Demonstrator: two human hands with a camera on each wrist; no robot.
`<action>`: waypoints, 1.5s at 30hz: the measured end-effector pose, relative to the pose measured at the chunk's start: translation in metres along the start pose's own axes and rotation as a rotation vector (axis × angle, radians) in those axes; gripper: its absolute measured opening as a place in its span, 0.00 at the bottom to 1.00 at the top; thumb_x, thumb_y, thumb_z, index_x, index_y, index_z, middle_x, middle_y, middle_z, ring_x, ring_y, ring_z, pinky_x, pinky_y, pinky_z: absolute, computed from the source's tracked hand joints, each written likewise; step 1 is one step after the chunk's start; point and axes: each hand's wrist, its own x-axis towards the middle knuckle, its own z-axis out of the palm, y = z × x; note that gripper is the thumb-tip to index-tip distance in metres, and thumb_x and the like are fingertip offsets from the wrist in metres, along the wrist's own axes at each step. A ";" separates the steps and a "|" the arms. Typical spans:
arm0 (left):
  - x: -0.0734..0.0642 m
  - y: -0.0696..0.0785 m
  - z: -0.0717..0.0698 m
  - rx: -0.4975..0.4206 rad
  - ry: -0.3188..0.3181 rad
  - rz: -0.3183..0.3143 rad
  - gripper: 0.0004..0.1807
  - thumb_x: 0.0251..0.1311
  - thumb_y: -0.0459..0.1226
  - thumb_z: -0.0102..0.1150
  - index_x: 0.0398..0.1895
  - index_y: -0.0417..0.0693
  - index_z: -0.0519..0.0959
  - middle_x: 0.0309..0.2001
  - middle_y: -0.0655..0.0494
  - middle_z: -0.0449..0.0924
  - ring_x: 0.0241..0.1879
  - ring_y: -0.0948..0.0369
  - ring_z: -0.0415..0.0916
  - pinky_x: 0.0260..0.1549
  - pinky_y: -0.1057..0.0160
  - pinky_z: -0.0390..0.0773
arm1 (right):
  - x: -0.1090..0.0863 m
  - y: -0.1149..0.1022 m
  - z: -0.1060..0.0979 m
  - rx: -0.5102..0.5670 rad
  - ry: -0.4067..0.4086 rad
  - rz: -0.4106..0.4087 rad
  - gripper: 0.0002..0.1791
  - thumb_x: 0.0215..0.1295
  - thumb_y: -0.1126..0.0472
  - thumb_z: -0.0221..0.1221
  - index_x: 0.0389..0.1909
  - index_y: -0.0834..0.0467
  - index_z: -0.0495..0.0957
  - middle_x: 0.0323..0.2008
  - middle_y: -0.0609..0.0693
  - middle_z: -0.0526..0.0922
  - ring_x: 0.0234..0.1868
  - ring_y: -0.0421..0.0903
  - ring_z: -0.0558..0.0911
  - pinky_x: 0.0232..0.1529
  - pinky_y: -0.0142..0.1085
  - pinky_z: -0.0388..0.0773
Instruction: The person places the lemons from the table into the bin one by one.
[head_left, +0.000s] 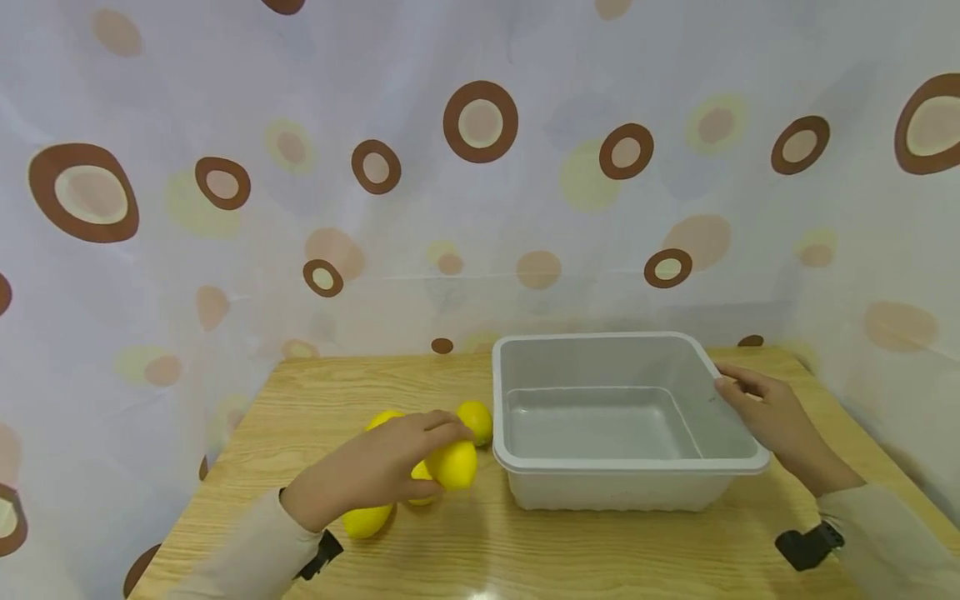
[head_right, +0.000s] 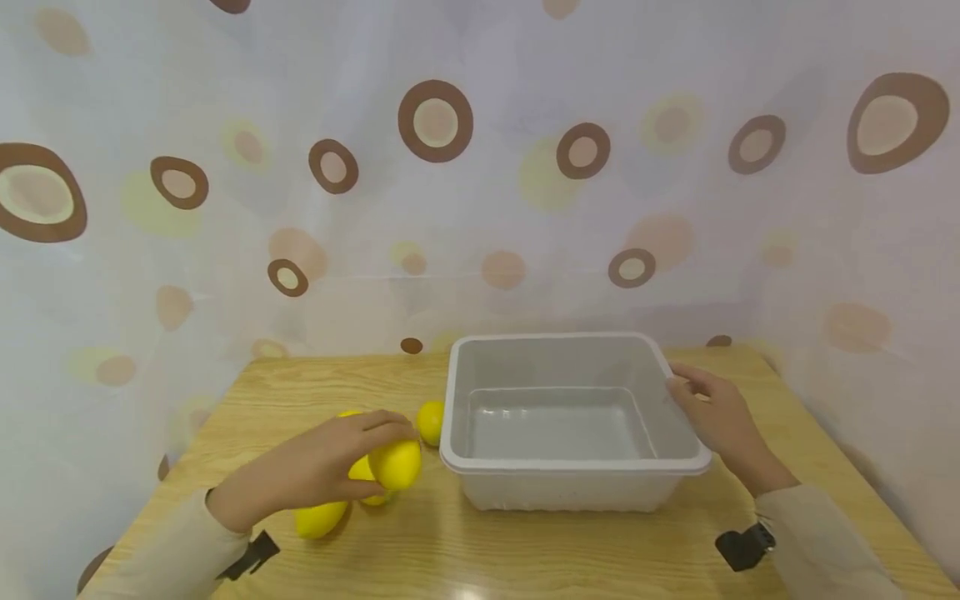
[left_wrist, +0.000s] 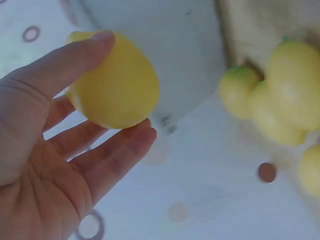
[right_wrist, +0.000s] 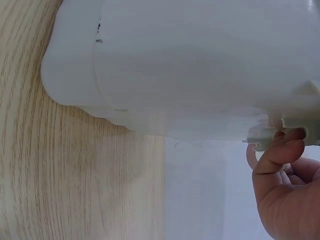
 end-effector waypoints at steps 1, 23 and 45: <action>0.002 0.001 -0.007 0.008 0.027 0.016 0.33 0.52 0.40 0.71 0.62 0.48 0.70 0.61 0.55 0.72 0.56 0.57 0.73 0.56 0.59 0.74 | 0.000 -0.001 0.000 -0.004 0.001 0.002 0.30 0.74 0.52 0.48 0.66 0.70 0.63 0.38 0.52 0.78 0.31 0.29 0.76 0.26 0.35 0.80; 0.106 0.036 -0.081 0.084 0.251 0.196 0.33 0.53 0.44 0.70 0.63 0.49 0.71 0.58 0.59 0.74 0.52 0.63 0.74 0.53 0.66 0.73 | -0.003 -0.002 0.001 0.036 0.010 0.065 0.32 0.73 0.48 0.49 0.66 0.68 0.63 0.34 0.44 0.77 0.30 0.32 0.76 0.25 0.36 0.80; 0.212 0.031 -0.034 0.004 0.123 0.026 0.37 0.54 0.50 0.68 0.67 0.55 0.68 0.61 0.59 0.72 0.58 0.62 0.70 0.59 0.69 0.66 | 0.000 -0.001 0.000 0.014 0.025 0.038 0.31 0.73 0.50 0.50 0.65 0.69 0.65 0.33 0.43 0.77 0.30 0.31 0.76 0.25 0.35 0.79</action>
